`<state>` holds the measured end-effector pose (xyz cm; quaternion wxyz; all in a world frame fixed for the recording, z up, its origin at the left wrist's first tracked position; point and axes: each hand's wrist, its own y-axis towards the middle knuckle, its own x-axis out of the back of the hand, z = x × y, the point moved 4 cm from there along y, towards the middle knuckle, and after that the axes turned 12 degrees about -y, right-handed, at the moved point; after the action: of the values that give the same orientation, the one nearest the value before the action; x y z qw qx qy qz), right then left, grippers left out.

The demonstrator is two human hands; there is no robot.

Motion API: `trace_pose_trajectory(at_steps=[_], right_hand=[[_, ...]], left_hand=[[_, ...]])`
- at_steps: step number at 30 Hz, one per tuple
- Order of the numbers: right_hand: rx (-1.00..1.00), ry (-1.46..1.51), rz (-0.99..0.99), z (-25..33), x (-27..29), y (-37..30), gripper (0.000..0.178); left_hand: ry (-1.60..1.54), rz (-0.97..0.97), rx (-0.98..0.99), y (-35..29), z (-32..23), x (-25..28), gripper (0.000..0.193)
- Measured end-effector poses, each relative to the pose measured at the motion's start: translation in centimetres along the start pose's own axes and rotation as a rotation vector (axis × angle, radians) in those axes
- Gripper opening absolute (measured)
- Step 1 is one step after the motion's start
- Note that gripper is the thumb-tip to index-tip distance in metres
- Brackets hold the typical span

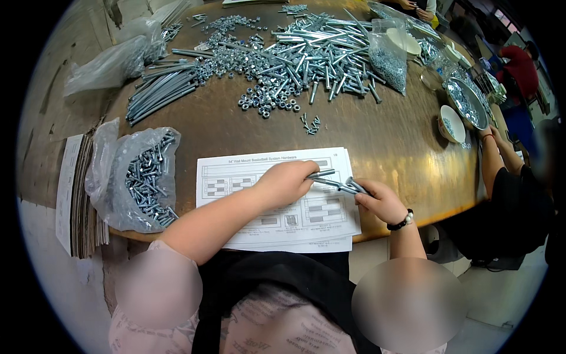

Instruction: The person sorts metal fasteners including nuts, bolts, and rods on a table, arranging them into neat rows on a printed instruction sheet. They repeatedly pick items from piles and plastic bags, place them on the sheet, and adjust the layout.

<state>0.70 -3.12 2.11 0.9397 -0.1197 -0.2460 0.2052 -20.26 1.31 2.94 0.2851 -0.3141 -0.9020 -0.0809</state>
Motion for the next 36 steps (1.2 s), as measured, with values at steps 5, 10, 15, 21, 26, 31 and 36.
trace_pose_trajectory(at_steps=[5, 10, 15, 21, 26, 31, 36], right_hand=[[0.107, -0.271, -0.343, -1.2, 0.1, -2.2, 0.012], [0.349, -0.659, -0.511, 1.7, -1.9, -3.4, 0.016], [0.354, -0.864, -0.451, 3.6, -5.3, -3.1, 0.018], [0.448, -0.189, -0.712, 2.5, -3.9, -3.8, 0.022], [0.305, -0.306, -0.472, 2.4, -4.3, -4.0, 0.021], [0.42, -0.514, -0.395, 0.5, -6.3, -3.5, 0.017], [0.421, -0.537, -0.636, 0.0, -5.8, -3.4, 0.02]], left_hand=[[-0.016, -0.083, -0.087, -3.2, 0.0, -4.4, 0.018], [0.264, 0.058, -0.141, -4.4, 0.1, -6.5, 0.023], [0.128, -0.041, -0.103, -5.2, 0.6, -5.9, 0.03], [0.118, -0.084, -0.048, -4.7, -0.9, -5.9, 0.039], [0.103, -0.063, -0.007, -4.2, -0.5, -6.3, 0.038], [0.013, -0.13, -0.07, -4.3, 0.5, -6.0, 0.038], [0.112, -0.063, -0.055, -4.5, -0.5, -6.4, 0.044]])
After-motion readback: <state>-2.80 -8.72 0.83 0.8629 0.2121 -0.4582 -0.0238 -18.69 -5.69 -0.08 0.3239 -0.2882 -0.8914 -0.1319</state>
